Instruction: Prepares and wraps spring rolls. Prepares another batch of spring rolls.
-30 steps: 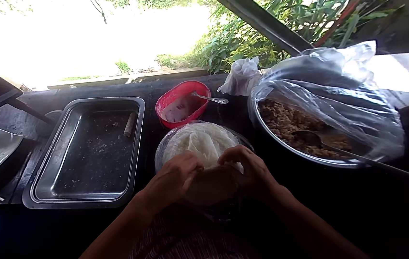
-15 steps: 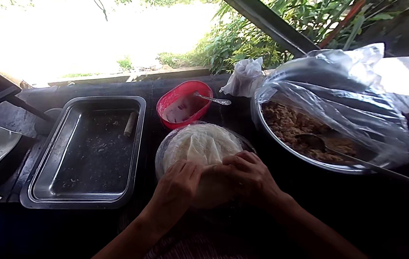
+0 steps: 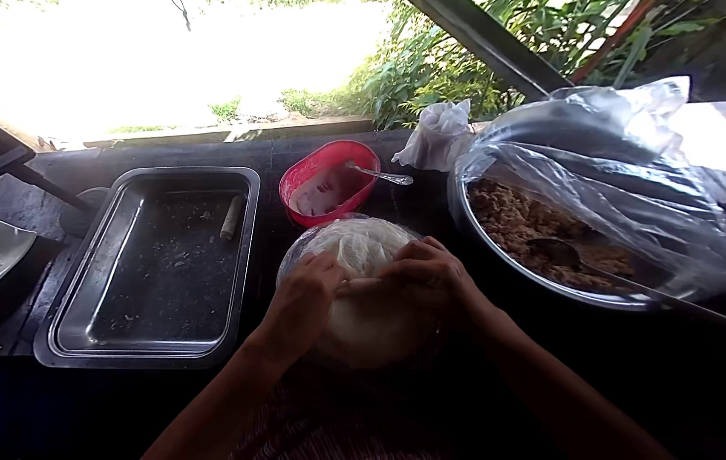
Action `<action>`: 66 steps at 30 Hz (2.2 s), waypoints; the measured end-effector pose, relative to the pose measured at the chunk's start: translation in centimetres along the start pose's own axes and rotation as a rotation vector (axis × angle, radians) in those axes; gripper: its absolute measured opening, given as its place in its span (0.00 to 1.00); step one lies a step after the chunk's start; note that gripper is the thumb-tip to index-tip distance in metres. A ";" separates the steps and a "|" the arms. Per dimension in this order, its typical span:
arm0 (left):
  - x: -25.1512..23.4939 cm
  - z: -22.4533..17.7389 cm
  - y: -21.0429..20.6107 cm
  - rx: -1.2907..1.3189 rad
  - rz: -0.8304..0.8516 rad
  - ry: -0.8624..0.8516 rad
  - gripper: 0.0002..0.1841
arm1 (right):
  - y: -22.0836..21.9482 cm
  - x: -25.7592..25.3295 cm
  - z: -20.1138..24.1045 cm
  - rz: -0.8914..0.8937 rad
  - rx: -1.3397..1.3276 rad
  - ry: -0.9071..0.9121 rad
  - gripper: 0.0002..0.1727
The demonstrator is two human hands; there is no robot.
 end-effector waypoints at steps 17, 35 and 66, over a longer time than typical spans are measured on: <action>1.0 -2.2 0.4 -0.245 -0.122 -0.075 0.08 | 1.1 0.6 3.5 -0.162 0.269 0.120 0.11; -1.9 -0.1 0.3 -0.080 -0.048 -0.048 0.09 | 0.4 -4.9 0.7 0.179 0.144 -0.004 0.07; 0.3 -3.9 0.2 -0.285 -0.078 -0.221 0.09 | -2.7 -14.5 -2.0 0.418 -0.285 -0.243 0.19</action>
Point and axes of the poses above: each hand's wrist, its own x-axis away from the middle knuckle, its own y-axis out of the back of the hand, z = x × y, the point moved 10 cm from there along -x, towards the middle knuckle, and after that the axes turned 11 degrees about x, right-handed, at the moved point
